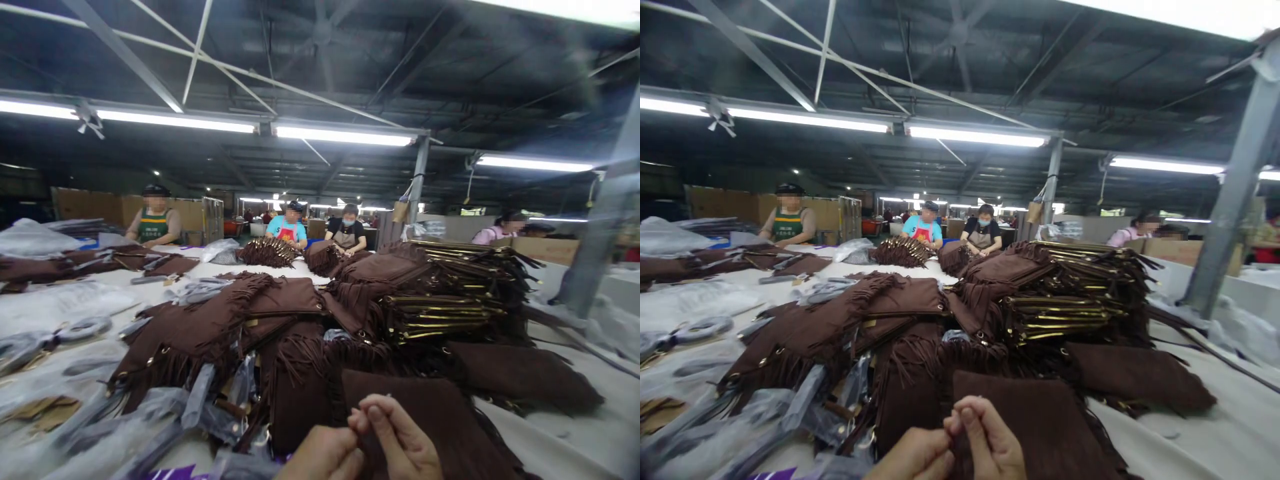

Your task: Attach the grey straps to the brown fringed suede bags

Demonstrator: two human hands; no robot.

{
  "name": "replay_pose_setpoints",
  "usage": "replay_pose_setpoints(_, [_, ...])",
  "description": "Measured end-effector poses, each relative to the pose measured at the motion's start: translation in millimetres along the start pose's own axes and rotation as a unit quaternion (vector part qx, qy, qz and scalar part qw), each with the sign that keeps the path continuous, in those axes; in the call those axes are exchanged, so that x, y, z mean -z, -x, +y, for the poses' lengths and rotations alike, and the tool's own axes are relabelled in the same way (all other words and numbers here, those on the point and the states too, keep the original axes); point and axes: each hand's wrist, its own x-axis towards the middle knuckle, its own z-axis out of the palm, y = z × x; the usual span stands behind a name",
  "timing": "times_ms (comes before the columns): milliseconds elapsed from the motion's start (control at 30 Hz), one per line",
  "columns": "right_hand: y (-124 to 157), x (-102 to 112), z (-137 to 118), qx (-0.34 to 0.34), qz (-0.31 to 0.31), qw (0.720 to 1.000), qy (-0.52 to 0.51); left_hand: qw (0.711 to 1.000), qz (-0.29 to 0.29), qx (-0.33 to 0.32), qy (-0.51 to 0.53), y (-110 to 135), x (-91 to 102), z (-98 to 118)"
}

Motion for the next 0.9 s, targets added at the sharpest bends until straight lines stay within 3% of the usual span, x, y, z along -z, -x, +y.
replay_pose_setpoints(67, [-23, 18, 10, -0.034, 0.033, 0.997, -0.061, 0.990, 0.077, -0.011, -0.117, -25, 27.4, 10])
replay_pose_setpoints(133, [-41, 39, 26, -0.068, 0.035, 0.994, -0.080, 0.955, 0.155, 0.002, -0.254, -52, 49.4, 15])
replay_pose_setpoints(167, [-47, 49, 37, -0.094, 0.031, 0.992, -0.080, 0.936, 0.159, 0.017, -0.314, -64, 54.9, 15])
replay_pose_setpoints(300, [-53, 80, 79, -0.174, 0.044, 0.978, -0.103, 0.882, 0.028, 0.068, -0.466, -88, 46.4, 9])
replay_pose_setpoints(367, [-51, 88, 91, -0.177, 0.048, 0.977, -0.108, 0.873, -0.042, 0.066, -0.482, -91, 43.7, 10])
replay_pose_setpoints(433, [-50, 91, 95, -0.179, 0.034, 0.979, -0.094, 0.874, -0.083, 0.063, -0.474, -101, 52.8, 13])
replay_pose_setpoints(500, [-50, 91, 95, -0.181, 0.017, 0.980, -0.080, 0.868, -0.060, 0.058, -0.489, -122, 68.5, 13])
replay_pose_setpoints(600, [-49, 91, 92, -0.172, 0.004, 0.983, -0.071, 0.842, 0.030, 0.016, -0.539, -165, 82.8, -2])
replay_pose_setpoints(767, [-45, 92, 91, -0.175, -0.017, 0.983, -0.051, 0.837, 0.005, -0.061, -0.544, -213, 71.9, -36])
replay_pose_setpoints(900, [-43, 92, 90, -0.173, -0.030, 0.984, -0.028, 0.837, 0.071, -0.029, -0.542, -232, 84.8, -28])
